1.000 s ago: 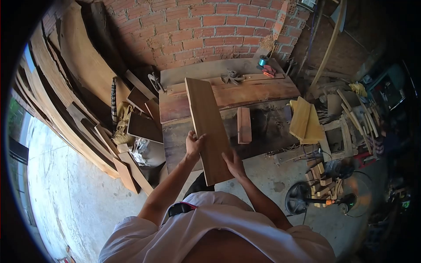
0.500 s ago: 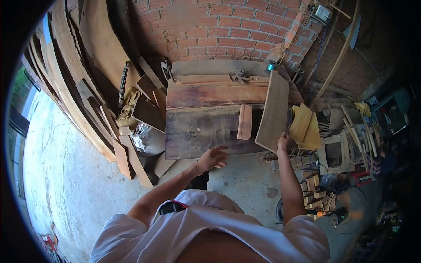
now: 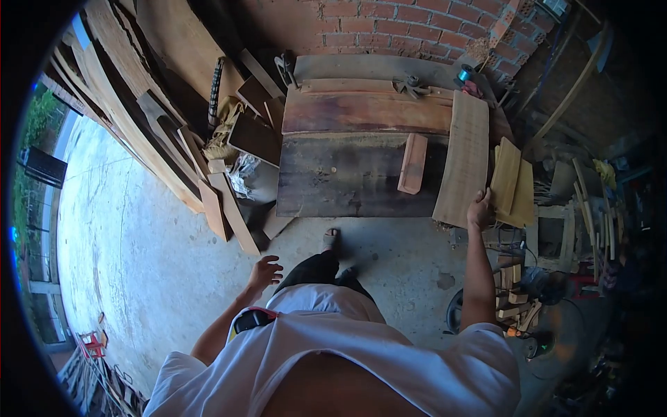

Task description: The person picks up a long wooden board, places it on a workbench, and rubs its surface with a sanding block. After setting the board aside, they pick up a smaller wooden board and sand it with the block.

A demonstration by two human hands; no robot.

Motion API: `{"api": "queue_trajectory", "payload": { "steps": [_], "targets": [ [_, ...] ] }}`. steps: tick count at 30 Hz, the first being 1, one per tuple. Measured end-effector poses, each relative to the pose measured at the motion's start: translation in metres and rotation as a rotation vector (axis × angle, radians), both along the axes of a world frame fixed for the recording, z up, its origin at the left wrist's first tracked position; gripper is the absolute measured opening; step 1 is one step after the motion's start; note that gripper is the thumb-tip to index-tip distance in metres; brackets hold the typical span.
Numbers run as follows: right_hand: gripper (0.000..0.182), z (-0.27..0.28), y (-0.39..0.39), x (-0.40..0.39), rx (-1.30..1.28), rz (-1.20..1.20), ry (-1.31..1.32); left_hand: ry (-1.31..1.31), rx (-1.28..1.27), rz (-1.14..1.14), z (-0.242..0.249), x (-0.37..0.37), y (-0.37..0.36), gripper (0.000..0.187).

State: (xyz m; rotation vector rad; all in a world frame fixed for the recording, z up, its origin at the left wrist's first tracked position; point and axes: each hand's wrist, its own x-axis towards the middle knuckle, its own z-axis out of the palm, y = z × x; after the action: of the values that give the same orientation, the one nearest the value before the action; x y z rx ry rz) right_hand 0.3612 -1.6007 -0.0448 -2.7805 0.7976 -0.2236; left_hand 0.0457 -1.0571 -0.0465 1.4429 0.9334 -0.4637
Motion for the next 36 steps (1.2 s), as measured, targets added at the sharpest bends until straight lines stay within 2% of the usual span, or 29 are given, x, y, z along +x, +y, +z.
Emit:
{"api": "queue_trajectory", "payload": {
  "steps": [2, 5, 6, 7, 8, 10, 12, 13, 14, 16, 21, 24, 25, 26, 27, 28, 30, 32, 34, 36],
  "targets": [
    [0.051, -0.002, 0.009, 0.002, -0.006, -0.015, -0.018, -0.060, 0.079, -0.167, -0.007, 0.010, -0.005, 0.037],
    [0.055, -0.006, 0.026, -0.006, -0.192, -0.025, 0.047, -0.220, 0.400, -0.430, 0.000, 0.028, -0.014, 0.037],
    [0.055, -0.016, 0.032, -0.012, -0.316, 0.011, -0.046, -0.289, 0.423, -0.457, 0.010, 0.031, -0.017, 0.036],
    [0.055, -0.018, 0.040, -0.018, -0.349, 0.075, -0.140, -0.249, 0.436, -0.503, 0.013, 0.030, -0.015, 0.034],
    [0.056, -0.032, 0.046, -0.016, -0.318, 0.078, -0.102, -0.340, 0.447, -0.448, 0.006, 0.023, -0.014, 0.029],
    [0.058, -0.041, 0.062, -0.027, -0.552, 0.260, -0.089, -0.277, 0.438, -0.420, 0.003, 0.008, -0.010, 0.028],
    [0.057, -0.044, 0.073, -0.036, -0.620, 0.303, -0.101, -0.169, 0.496, -0.494, 0.001, 0.000, -0.007, 0.030],
    [0.057, -0.042, 0.074, -0.040, -0.691, 0.323, -0.120, -0.232, 0.525, -0.551, -0.018, -0.013, 0.001, 0.032],
    [0.057, -0.043, 0.072, -0.039, -0.697, 0.315, -0.118, -0.238, 0.519, -0.557, -0.016, -0.018, 0.005, 0.032],
    [0.059, -0.047, 0.064, -0.035, -0.641, 0.326, 0.010, -0.067, 0.492, -0.497, -0.016, -0.024, 0.013, 0.033],
    [0.060, -0.042, 0.064, -0.031, -0.664, 0.328, 0.087, 0.093, 0.469, -0.495, -0.070, -0.026, 0.070, 0.039],
    [0.058, -0.044, 0.045, -0.019, -0.663, 0.435, 0.018, 0.042, 0.497, -0.574, -0.077, -0.007, 0.102, 0.036],
    [0.056, -0.043, 0.037, -0.012, -0.518, 0.435, 0.075, 0.049, 0.470, -0.579, -0.086, 0.000, 0.114, 0.036],
    [0.054, -0.032, 0.050, -0.010, -0.371, 0.433, 0.133, 0.055, 0.454, -0.579, -0.089, 0.008, 0.124, 0.036],
    [0.046, -0.027, 0.070, -0.017, -0.289, 0.290, -0.021, 0.020, 0.442, -0.569, -0.092, 0.015, 0.135, 0.036],
    [0.046, -0.011, 0.109, -0.026, -0.300, 0.298, -0.012, -0.016, 0.432, -0.555, -0.095, 0.022, 0.151, 0.036],
    [0.042, 0.036, 0.215, -0.055, -0.323, 0.352, -0.306, -0.039, 0.413, -0.533, -0.117, 0.030, 0.182, 0.036],
    [0.041, 0.053, 0.316, -0.070, -0.256, 0.717, -0.347, -0.069, 0.386, -0.522, -0.136, 0.043, 0.215, 0.036],
    [0.043, 0.048, 0.404, -0.076, -0.152, 0.908, -0.145, 0.078, 0.352, -0.492, -0.152, 0.055, 0.250, 0.035],
    [0.045, 0.022, 0.470, -0.067, -0.013, 1.040, -0.101, 0.079, 0.367, -0.531, -0.172, 0.067, 0.289, 0.033]
  ]
}}
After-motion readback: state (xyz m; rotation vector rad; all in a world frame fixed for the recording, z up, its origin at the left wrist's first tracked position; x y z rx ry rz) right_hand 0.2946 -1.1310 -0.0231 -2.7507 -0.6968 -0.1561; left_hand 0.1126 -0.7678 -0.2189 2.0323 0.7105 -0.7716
